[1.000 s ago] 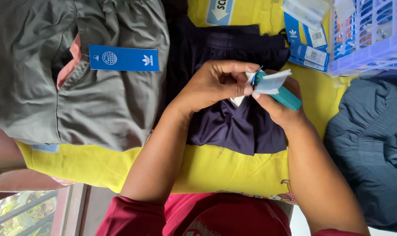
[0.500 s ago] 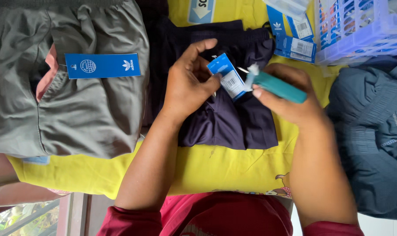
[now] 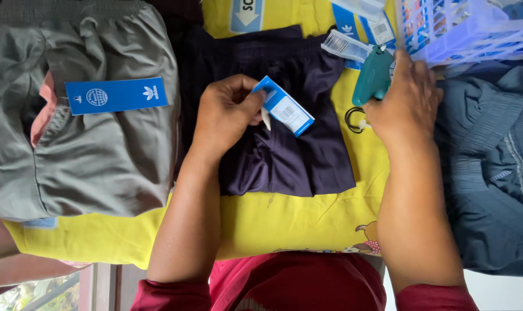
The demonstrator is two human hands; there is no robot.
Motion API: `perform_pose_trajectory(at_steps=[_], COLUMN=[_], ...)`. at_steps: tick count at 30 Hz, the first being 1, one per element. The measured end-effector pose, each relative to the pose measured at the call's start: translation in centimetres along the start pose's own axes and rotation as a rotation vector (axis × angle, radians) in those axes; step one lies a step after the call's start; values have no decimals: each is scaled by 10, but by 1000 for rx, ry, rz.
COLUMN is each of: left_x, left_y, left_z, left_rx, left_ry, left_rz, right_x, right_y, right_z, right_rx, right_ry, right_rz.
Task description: The person attaches blue tags to a pair of dark shorts using a teal handheld stapler. They then pick up a clear plastic bag, insert a white glue stick into the stapler, and continue stapling tags onto the shorts. Finally, they fold the shorts and place them on a pile of other folded garments.
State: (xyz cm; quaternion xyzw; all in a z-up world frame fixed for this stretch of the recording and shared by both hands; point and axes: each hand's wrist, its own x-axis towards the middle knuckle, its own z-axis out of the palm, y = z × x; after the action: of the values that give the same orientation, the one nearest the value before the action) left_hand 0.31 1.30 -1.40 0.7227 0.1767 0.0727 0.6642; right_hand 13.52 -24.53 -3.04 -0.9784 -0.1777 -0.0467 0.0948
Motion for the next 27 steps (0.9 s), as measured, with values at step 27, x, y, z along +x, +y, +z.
perform_pose_trajectory(at_steps=[27], left_x=[75], left_y=[-116], left_z=[-48], left_rx=[993], left_ry=[511], left_rz=[72], right_x=[-1], right_y=[-103], right_z=[35], right_rx=[547], right_ry=[-156], right_rz=[137])
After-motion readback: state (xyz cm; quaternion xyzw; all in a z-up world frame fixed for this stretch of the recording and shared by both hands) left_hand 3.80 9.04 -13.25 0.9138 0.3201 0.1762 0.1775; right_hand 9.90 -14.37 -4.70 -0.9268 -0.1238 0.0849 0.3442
